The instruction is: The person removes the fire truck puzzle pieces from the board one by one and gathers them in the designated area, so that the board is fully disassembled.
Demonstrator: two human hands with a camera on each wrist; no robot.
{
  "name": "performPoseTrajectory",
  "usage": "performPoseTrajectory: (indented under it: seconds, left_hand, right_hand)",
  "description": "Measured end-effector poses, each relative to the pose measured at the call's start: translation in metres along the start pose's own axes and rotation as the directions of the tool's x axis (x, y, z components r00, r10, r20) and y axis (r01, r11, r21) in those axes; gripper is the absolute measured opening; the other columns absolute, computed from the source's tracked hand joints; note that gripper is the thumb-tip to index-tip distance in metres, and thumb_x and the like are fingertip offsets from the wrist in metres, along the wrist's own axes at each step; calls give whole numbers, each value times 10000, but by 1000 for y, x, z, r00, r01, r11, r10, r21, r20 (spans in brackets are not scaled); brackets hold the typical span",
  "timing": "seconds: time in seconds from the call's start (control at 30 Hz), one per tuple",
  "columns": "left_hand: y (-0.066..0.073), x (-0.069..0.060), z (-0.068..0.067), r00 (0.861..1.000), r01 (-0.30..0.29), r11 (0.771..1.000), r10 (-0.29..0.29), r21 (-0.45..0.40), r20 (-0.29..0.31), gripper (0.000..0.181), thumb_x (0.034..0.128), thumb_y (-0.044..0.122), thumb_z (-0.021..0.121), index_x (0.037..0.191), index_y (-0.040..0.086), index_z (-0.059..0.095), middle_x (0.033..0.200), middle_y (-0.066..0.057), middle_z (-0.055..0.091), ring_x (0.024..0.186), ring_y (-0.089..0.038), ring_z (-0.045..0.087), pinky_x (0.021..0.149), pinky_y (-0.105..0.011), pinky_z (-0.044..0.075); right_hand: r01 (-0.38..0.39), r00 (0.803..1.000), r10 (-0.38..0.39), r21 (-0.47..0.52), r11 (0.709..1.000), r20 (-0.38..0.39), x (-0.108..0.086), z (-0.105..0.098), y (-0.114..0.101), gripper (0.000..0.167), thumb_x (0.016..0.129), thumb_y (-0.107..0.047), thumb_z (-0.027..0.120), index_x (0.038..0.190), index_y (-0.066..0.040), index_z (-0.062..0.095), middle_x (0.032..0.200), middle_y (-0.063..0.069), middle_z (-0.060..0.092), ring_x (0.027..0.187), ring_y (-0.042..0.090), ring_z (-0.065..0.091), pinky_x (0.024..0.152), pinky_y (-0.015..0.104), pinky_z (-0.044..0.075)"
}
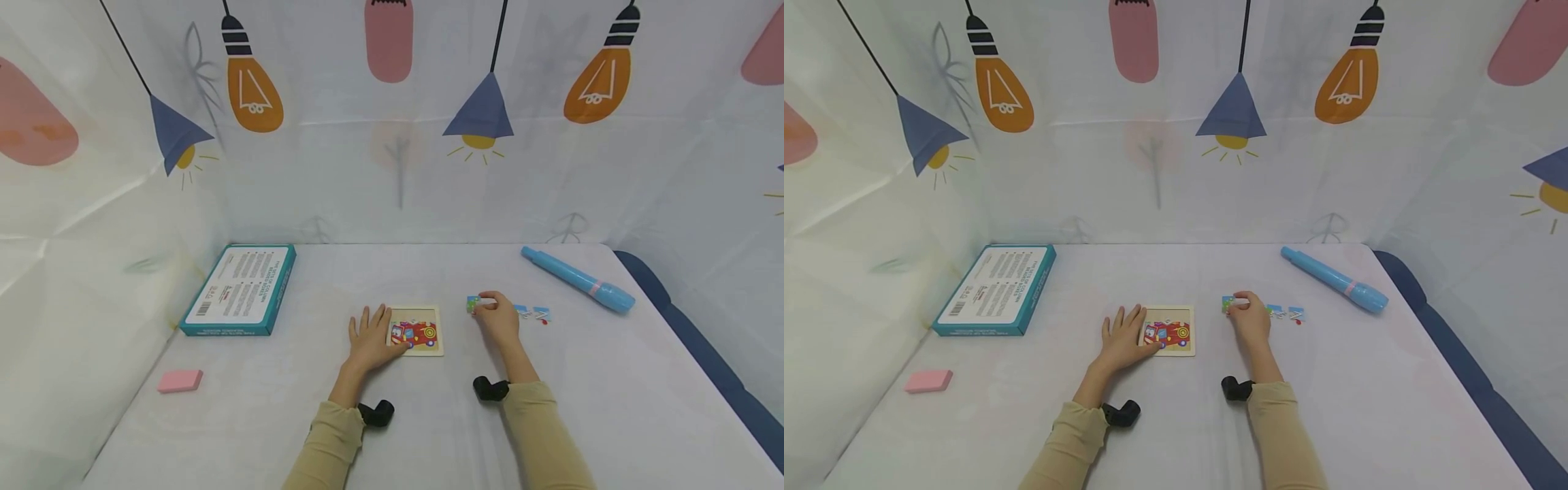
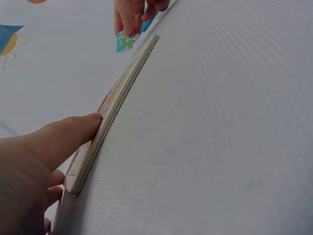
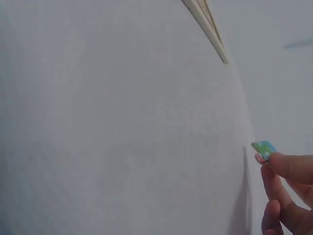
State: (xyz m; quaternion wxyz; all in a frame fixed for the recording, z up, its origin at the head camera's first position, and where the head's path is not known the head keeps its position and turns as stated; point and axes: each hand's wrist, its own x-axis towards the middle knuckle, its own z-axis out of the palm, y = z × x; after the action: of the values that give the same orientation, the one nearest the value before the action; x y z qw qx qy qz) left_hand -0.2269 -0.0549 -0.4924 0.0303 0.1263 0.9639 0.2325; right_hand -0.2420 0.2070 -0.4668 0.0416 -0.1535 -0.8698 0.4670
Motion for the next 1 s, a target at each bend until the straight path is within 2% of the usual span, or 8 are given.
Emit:
performPoseTrajectory:
  seconds: [0.2, 0.4, 0.77, 0.9, 1.0]
  left_hand:
    - [0, 1, 0, 1000, 4, 1000, -4, 3, 3, 892, 750, 535, 658, 1438, 78, 321, 1496, -99, 285, 1389, -379, 118, 1071, -583, 12]
    - [0, 0, -1, 1000, 6, 1000, -6, -6, 1, 891, 752, 536, 658, 1439, 81, 319, 1498, -95, 283, 1390, -376, 117, 1071, -584, 10]
    - [2, 0, -4, 1000, 9, 1000, -9, -12, 3, 890, 751, 522, 664, 1441, 81, 315, 1495, -99, 287, 1389, -381, 116, 1073, -581, 5]
    - [3, -1, -4, 1000, -4, 1000, 4, -20, 0, 868, 759, 509, 666, 1443, 104, 316, 1493, -116, 285, 1384, -401, 112, 1063, -600, 4]
    - [5, -2, -6, 1000, -26, 999, 26, -20, -1, 803, 768, 483, 671, 1430, 156, 356, 1487, -142, 284, 1374, -426, 118, 1044, -632, 9]
  right_hand:
    - [-11, 999, 9, -48, 999, -32, 1, -24, 11, 353, 871, -148, 547, 1206, -37, 558, 987, 185, 632, 884, 289, 570, 675, 306, 387]
    - [-24, 997, 14, -132, 991, -72, 3, -35, 19, 369, 870, -171, 544, 1212, -36, 566, 983, 188, 646, 888, 299, 576, 681, 333, 392]
    - [8, 994, -39, -289, 957, -102, 7, -38, 23, 402, 859, -192, 590, 1205, 14, 578, 1007, 225, 633, 858, 348, 592, 688, 434, 448]
    - [17, 990, -56, -290, 957, -127, 8, -35, 23, 421, 837, -183, 619, 1216, -6, 575, 935, 186, 631, 767, 293, 570, 630, 378, 425]
    - [27, 991, -59, -257, 966, -118, 8, -32, 20, 412, 840, -183, 626, 1219, -29, 575, 904, 145, 604, 742, 250, 534, 595, 328, 386]
